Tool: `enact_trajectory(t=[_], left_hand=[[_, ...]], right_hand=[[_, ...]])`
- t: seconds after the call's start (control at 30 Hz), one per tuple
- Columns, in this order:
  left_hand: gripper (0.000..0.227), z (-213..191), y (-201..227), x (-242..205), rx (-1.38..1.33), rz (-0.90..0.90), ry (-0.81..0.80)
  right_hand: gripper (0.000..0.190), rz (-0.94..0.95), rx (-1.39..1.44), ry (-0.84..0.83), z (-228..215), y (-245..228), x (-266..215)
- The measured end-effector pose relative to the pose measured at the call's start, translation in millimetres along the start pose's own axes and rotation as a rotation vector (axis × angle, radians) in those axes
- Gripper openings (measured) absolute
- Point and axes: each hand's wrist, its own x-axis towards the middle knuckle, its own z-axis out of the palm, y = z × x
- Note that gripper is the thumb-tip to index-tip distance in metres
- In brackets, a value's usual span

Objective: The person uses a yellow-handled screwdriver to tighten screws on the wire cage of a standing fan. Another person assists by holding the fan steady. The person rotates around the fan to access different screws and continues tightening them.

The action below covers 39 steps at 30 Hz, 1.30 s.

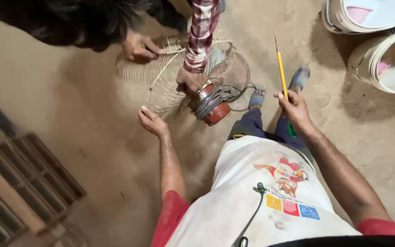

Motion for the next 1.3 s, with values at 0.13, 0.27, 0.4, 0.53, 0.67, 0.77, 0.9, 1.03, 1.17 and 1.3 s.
enact_trajectory(t=[0.13,0.27,0.4,0.53,0.67,0.77,0.9,1.03,1.17,1.3], left_hand=[[0.045,-12,33,-23,-0.096,0.059,0.0],[0.057,-6,38,-22,-0.071,0.105,-0.021],[0.051,0,43,-20,0.053,-0.099,-0.027],[0.054,4,55,-22,0.022,-0.091,-0.005],[0.055,17,47,-20,0.063,-0.089,0.046],[0.051,19,45,-28,0.077,-0.191,0.07],[0.056,12,42,-40,0.06,-0.22,0.106],[0.059,10,-9,-66,0.04,-0.244,0.175],[0.059,9,16,-45,0.042,-0.242,0.176],[0.059,7,23,-27,0.051,-0.234,0.141]], right_hand=[[0.026,0.087,0.064,-0.111,-12,-16,47],[0.025,0.157,-0.01,-0.166,-22,-41,94],[0.024,0.101,-0.166,-0.191,-19,-72,138],[0.028,0.066,-0.182,-0.275,-10,-83,185],[0.032,0.078,-0.18,-0.338,15,-84,225],[0.036,0.125,-0.162,-0.337,36,-66,256],[0.04,0.198,-0.137,-0.272,64,-51,273],[0.042,0.215,-0.183,-0.274,78,-41,275],[0.043,0.258,-0.161,-0.284,92,-12,291],[0.04,0.254,-0.106,-0.306,106,-1,290]])
